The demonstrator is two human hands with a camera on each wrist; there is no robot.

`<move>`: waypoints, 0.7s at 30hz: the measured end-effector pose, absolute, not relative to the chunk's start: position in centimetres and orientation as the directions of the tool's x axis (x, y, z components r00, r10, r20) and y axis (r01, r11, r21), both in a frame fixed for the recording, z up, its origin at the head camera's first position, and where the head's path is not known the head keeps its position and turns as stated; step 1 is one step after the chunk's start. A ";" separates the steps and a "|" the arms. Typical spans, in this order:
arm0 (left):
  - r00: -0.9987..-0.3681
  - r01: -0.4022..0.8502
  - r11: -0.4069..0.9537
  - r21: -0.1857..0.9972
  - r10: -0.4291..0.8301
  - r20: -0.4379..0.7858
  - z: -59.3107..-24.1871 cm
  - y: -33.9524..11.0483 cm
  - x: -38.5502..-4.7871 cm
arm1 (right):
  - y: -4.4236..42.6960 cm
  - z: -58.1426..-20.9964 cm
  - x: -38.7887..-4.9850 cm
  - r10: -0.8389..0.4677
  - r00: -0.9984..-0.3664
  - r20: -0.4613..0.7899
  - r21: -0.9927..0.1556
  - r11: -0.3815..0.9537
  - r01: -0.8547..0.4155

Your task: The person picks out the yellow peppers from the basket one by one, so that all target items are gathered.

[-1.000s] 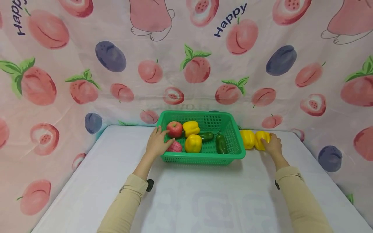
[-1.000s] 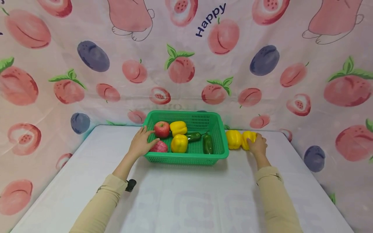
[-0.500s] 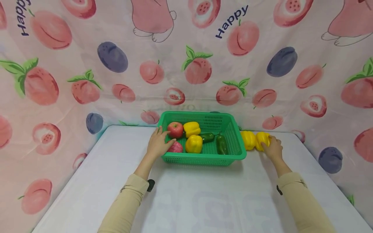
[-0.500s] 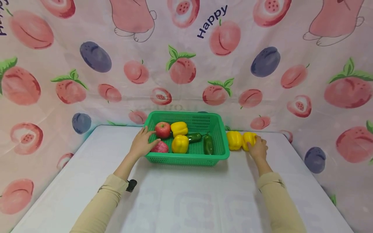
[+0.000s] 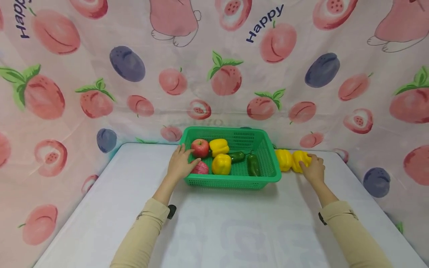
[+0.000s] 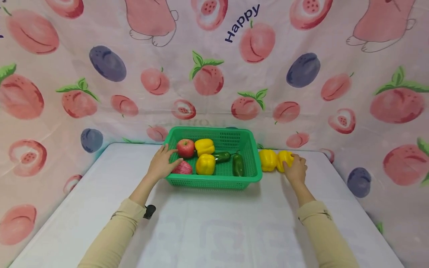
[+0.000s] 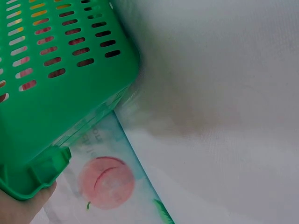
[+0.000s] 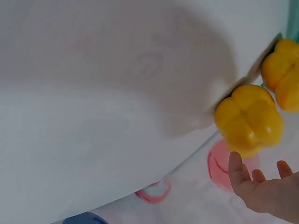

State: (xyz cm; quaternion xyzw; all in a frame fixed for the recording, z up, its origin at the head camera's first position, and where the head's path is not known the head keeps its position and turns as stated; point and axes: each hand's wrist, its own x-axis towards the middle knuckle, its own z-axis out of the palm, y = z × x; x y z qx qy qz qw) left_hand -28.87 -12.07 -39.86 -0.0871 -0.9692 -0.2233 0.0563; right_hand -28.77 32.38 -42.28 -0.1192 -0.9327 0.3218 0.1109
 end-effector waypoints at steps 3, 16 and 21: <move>-0.978 0.194 0.886 0.421 0.142 0.152 -39.9 -12.2 -29.0 | 32.0 -41.9 -28.6 0.285 -0.948 0.145 -0.629 0.766 0.134; -0.975 0.204 0.891 0.406 0.147 0.166 -39.8 -12.2 -29.0 | 28.8 -39.3 -27.7 0.223 -0.958 0.181 -0.697 0.716 0.035; -0.977 0.200 0.888 0.415 0.147 0.157 -40.0 -12.1 -29.1 | 28.1 -38.9 -27.4 0.195 -0.959 0.207 -0.692 0.722 -0.003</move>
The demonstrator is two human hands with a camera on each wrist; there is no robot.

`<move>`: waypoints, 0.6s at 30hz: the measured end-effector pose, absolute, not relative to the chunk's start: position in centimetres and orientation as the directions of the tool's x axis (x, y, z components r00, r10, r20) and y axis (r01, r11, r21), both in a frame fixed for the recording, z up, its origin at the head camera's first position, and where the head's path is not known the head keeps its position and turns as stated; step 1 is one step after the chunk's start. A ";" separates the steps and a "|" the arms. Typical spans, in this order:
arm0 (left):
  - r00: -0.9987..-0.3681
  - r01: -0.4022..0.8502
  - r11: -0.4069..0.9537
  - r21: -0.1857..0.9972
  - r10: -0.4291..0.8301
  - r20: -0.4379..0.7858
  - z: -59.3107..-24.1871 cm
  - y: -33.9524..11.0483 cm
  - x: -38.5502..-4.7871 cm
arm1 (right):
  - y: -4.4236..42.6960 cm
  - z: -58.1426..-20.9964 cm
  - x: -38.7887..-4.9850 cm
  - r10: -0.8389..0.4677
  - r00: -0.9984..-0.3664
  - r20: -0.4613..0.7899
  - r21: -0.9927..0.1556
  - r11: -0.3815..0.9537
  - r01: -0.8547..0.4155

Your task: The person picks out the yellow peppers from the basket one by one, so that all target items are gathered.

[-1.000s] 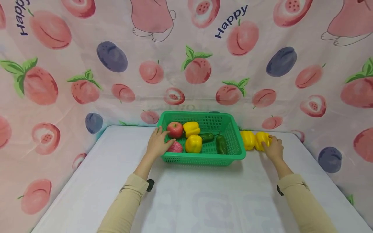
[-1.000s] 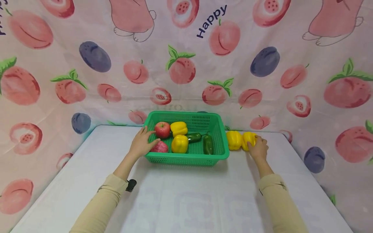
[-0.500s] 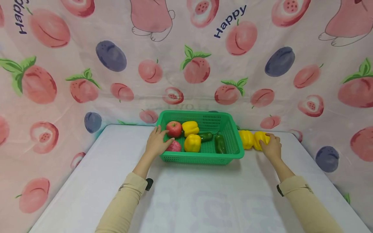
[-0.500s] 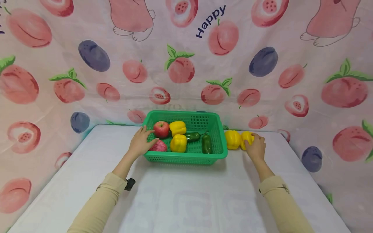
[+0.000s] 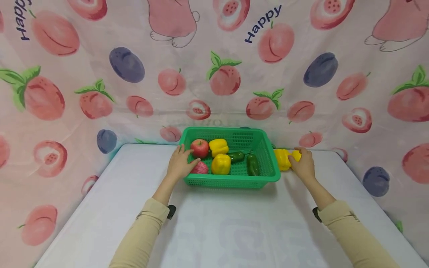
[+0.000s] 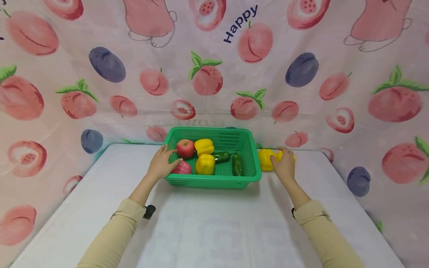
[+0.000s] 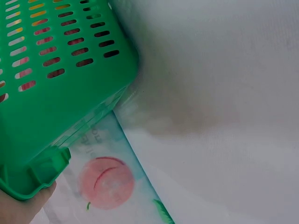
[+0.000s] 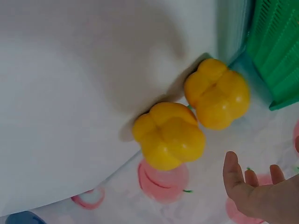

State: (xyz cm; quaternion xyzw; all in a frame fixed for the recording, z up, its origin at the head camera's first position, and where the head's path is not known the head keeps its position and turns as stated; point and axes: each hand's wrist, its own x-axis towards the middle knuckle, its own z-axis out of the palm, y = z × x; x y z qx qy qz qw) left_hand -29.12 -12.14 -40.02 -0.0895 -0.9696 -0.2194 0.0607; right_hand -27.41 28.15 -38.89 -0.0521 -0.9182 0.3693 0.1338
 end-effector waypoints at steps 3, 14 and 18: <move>-0.978 0.197 0.890 0.410 0.145 0.153 -40.2 -12.2 -29.2 | 27.6 -38.6 -27.5 0.171 -0.951 0.258 -0.676 0.735 -0.051; -0.977 0.196 0.891 0.410 0.140 0.162 -40.2 -12.0 -29.2 | 25.9 -36.3 -27.5 -0.036 -0.935 0.353 -0.595 0.762 -0.255; -0.976 0.200 0.888 0.415 0.141 0.167 -40.2 -12.2 -29.1 | 25.2 -35.3 -27.7 -0.075 -0.934 0.350 -0.588 0.759 -0.281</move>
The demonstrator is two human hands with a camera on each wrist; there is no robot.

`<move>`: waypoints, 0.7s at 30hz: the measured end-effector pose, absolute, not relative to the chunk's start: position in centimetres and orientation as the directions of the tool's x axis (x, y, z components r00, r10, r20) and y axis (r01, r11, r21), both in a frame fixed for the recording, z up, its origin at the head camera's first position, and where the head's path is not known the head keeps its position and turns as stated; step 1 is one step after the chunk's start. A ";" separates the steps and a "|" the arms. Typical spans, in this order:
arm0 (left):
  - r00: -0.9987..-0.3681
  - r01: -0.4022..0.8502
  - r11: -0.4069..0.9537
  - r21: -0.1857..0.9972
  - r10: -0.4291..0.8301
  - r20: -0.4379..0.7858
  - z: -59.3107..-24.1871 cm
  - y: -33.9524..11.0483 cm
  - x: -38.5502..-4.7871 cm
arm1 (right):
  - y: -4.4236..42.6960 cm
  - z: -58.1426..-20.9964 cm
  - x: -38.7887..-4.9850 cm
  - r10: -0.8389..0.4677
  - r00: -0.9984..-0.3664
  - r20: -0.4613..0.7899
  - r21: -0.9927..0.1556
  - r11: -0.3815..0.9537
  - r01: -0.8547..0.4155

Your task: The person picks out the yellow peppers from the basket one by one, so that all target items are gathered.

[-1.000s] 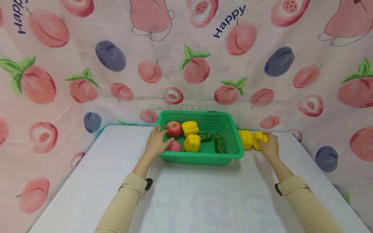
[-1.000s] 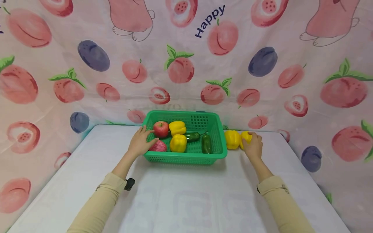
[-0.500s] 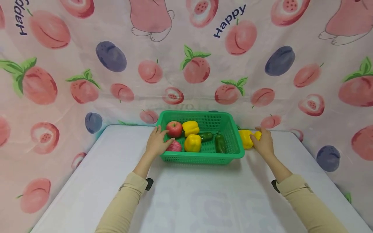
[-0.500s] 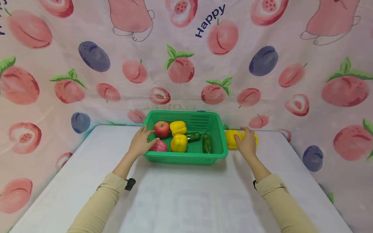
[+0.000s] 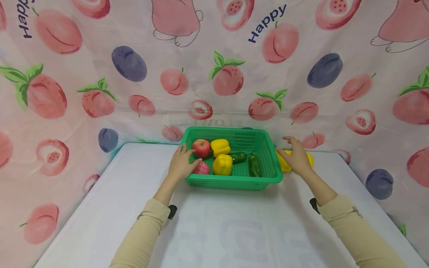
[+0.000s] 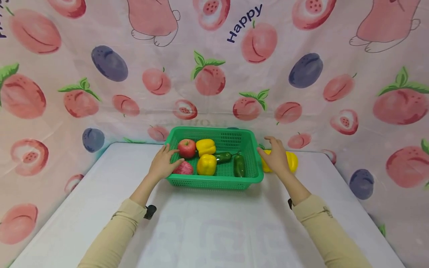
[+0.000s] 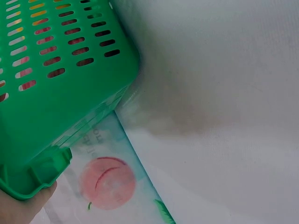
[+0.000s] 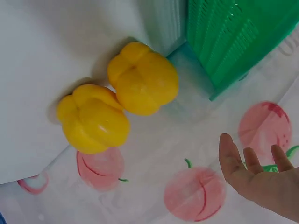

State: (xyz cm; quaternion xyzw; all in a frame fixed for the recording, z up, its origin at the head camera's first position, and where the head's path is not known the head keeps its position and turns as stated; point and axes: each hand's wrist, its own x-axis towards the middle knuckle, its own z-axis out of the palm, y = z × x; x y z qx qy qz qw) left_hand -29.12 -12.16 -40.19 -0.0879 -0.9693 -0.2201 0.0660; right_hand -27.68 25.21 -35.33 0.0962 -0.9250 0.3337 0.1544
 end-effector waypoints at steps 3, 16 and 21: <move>-0.975 0.203 0.887 0.415 0.143 0.173 -40.3 -12.2 -29.1 | 24.7 -34.7 -27.8 -0.103 -0.935 0.338 -0.579 0.761 -0.293; -0.979 0.188 0.878 0.440 0.133 0.153 -40.2 -12.3 -29.0 | 22.6 -33.0 -29.6 -0.256 -0.937 0.238 -0.552 0.758 -0.348; -0.978 0.193 0.880 0.435 0.136 0.161 -40.1 -12.2 -29.1 | 21.8 -32.9 -30.3 -0.310 -0.924 0.224 -0.546 0.746 -0.383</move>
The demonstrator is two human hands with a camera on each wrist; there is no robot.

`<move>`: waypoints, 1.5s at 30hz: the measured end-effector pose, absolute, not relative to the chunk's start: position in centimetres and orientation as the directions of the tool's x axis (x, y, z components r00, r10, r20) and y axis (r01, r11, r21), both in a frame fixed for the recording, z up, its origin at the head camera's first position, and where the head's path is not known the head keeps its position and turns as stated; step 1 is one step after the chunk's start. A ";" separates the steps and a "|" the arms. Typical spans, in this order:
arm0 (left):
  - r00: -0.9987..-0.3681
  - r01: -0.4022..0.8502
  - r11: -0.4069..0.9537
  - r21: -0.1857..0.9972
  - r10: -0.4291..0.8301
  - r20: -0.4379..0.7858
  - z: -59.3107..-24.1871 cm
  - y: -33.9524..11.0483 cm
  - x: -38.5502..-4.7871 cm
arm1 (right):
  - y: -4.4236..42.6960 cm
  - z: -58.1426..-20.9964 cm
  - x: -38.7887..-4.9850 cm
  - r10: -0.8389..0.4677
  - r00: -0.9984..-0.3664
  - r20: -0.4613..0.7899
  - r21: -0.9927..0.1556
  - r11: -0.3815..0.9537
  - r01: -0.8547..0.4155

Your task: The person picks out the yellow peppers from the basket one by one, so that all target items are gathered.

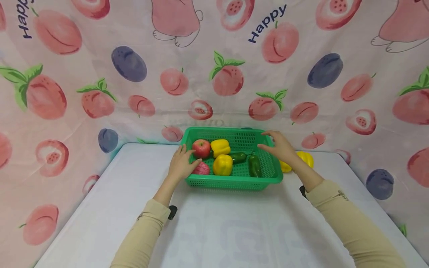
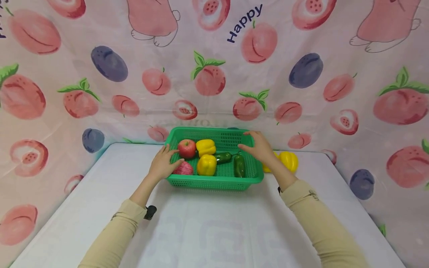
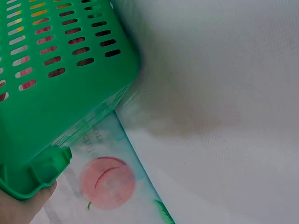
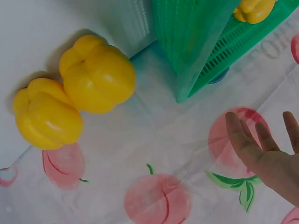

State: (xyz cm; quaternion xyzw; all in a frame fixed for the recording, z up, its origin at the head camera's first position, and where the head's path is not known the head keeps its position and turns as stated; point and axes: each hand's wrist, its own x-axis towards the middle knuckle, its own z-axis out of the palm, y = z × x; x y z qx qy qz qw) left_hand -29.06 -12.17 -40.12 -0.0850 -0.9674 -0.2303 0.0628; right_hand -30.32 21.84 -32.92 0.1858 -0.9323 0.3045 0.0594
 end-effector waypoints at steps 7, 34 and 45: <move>-0.977 0.195 0.876 0.440 0.135 0.164 -40.4 -12.2 -29.2 | 20.2 -32.3 -30.8 -0.381 -0.905 0.191 -0.505 0.753 -0.423; -0.977 0.196 0.873 0.446 0.133 0.169 -40.0 -12.2 -29.3 | 15.2 -29.7 -33.9 -0.579 -0.812 -0.071 -0.500 0.725 -0.473; -0.976 0.199 0.875 0.442 0.134 0.173 -40.3 -12.0 -29.4 | 13.7 -29.9 -35.0 -0.668 -0.727 -0.157 -0.524 0.681 -0.512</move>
